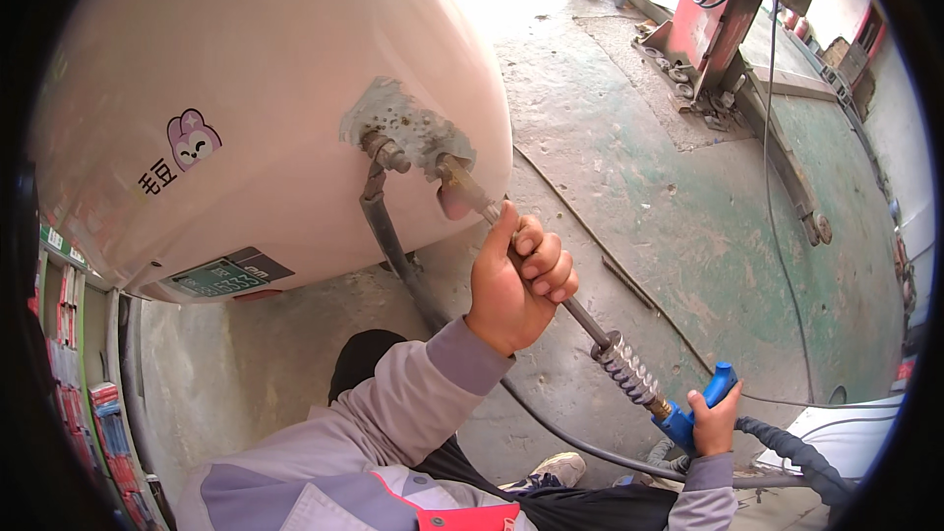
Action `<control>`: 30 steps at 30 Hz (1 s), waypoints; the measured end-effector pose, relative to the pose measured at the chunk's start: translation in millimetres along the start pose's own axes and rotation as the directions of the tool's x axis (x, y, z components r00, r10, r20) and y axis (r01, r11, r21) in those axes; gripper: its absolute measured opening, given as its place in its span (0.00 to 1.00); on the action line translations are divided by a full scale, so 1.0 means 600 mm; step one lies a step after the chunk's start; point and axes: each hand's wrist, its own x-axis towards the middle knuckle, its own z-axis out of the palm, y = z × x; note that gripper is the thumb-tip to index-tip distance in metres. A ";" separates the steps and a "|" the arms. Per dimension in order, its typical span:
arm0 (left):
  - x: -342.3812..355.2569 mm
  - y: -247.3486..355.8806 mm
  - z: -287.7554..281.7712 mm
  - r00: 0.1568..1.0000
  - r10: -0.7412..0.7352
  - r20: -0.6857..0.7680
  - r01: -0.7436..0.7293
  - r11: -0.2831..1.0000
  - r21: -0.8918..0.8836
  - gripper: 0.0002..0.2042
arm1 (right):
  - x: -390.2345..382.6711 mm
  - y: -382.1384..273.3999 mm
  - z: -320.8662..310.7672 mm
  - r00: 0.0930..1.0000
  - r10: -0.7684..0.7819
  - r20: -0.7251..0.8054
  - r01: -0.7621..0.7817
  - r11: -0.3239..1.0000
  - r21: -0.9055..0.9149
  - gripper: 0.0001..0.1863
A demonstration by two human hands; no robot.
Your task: The person uses a welding torch to heat and work on the fuel cap area of a pink scooter. They manipulate the torch and the fuel cap assembly, applying heat to the joint.
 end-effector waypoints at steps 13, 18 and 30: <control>-0.001 -0.013 -0.002 0.994 0.070 -0.086 -0.062 0.994 0.093 0.20 | -0.003 -0.007 -0.002 1.000 0.017 0.023 -0.018 1.000 0.017 0.58; -0.002 -0.013 -0.005 0.992 0.078 -0.095 -0.069 0.993 0.093 0.20 | 0.001 -0.005 0.001 1.000 -0.002 0.015 0.003 1.000 -0.020 0.57; -0.006 -0.001 0.001 0.997 0.039 -0.070 -0.038 0.999 0.013 0.20 | -0.024 -0.050 -0.052 1.000 0.012 -0.026 -0.015 0.992 -0.125 0.55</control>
